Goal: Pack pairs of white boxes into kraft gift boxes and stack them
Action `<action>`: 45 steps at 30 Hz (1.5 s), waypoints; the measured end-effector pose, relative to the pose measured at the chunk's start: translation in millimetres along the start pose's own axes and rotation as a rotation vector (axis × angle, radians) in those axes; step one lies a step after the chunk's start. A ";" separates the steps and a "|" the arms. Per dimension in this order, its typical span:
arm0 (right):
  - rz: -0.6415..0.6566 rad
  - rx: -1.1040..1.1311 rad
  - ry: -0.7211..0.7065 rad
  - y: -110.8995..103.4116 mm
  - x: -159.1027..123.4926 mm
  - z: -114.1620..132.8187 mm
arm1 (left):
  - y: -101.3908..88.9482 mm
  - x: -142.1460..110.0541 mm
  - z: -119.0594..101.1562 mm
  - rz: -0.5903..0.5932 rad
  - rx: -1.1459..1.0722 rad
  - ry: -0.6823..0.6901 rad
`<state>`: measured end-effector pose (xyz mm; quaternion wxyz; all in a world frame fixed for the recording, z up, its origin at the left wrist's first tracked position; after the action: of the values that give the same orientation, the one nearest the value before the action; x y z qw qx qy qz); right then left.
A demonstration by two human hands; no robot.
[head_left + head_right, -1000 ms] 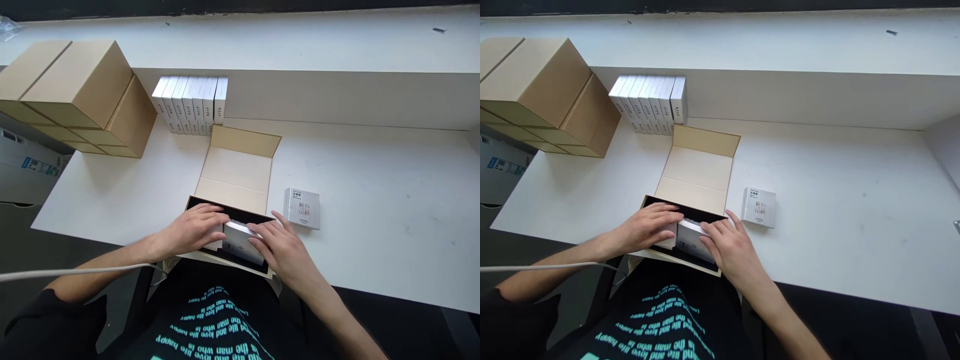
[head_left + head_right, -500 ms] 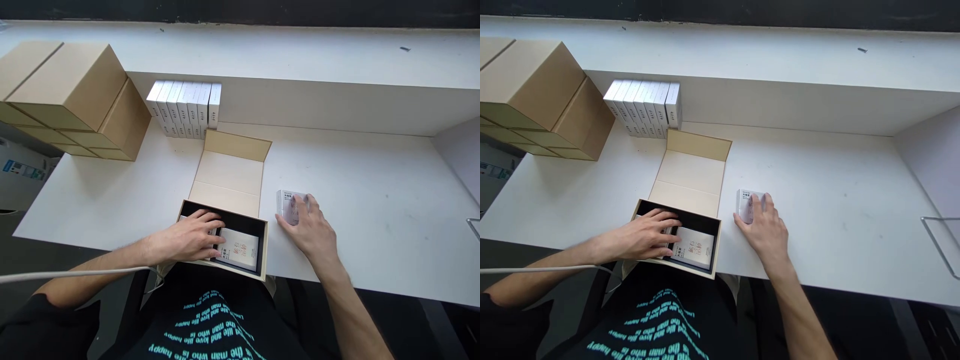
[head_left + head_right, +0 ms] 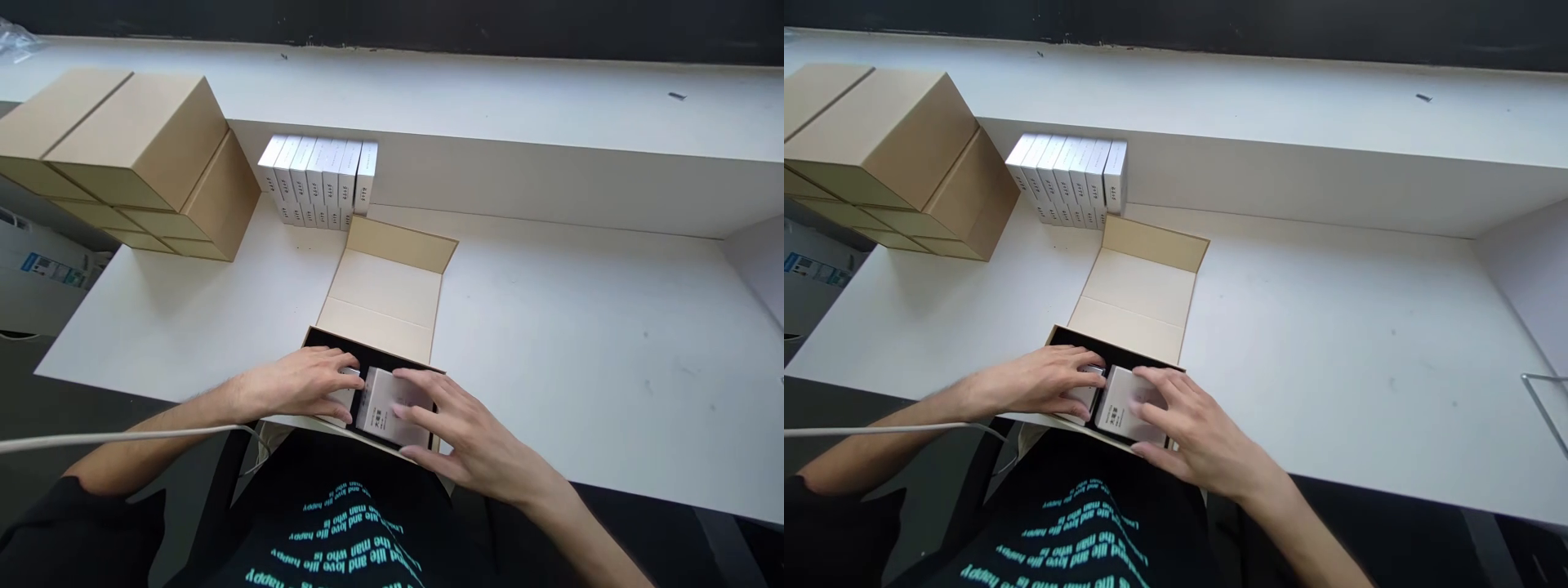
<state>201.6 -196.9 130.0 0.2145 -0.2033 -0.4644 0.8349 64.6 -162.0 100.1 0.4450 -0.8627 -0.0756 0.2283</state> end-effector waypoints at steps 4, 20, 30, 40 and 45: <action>0.001 -0.046 0.066 8.7 16.5 -7.2 | 6.4 0.1 14.2 -0.005 -0.067 -0.038; 0.206 -0.176 0.004 29.8 59.9 -2.3 | 16.5 -2.5 7.1 -0.184 0.014 -0.047; 0.312 -0.171 -0.010 39.4 71.1 -9.8 | 15.5 -0.9 7.1 -0.211 0.059 -0.113; -0.344 0.133 -0.025 -43.3 40.5 -57.4 | 4.0 -23.3 -6.0 -0.448 0.114 0.049; -0.702 0.290 0.535 -98.8 44.2 -218.9 | 35.4 -58.9 4.4 -0.742 0.023 0.016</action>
<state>299.8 25.0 102.7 0.6225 -0.2099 -0.3122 0.6862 7.9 -199.5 88.7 0.5077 -0.7732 -0.3772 0.0457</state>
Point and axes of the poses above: each hand's wrist, its own x-axis towards the middle knuckle, its own y-axis out of the palm, z = x × y, the point moved 9 cm from there along x, towards the middle knuckle, and after that the axes turned 14 degrees about z, right-handed, at the moved point
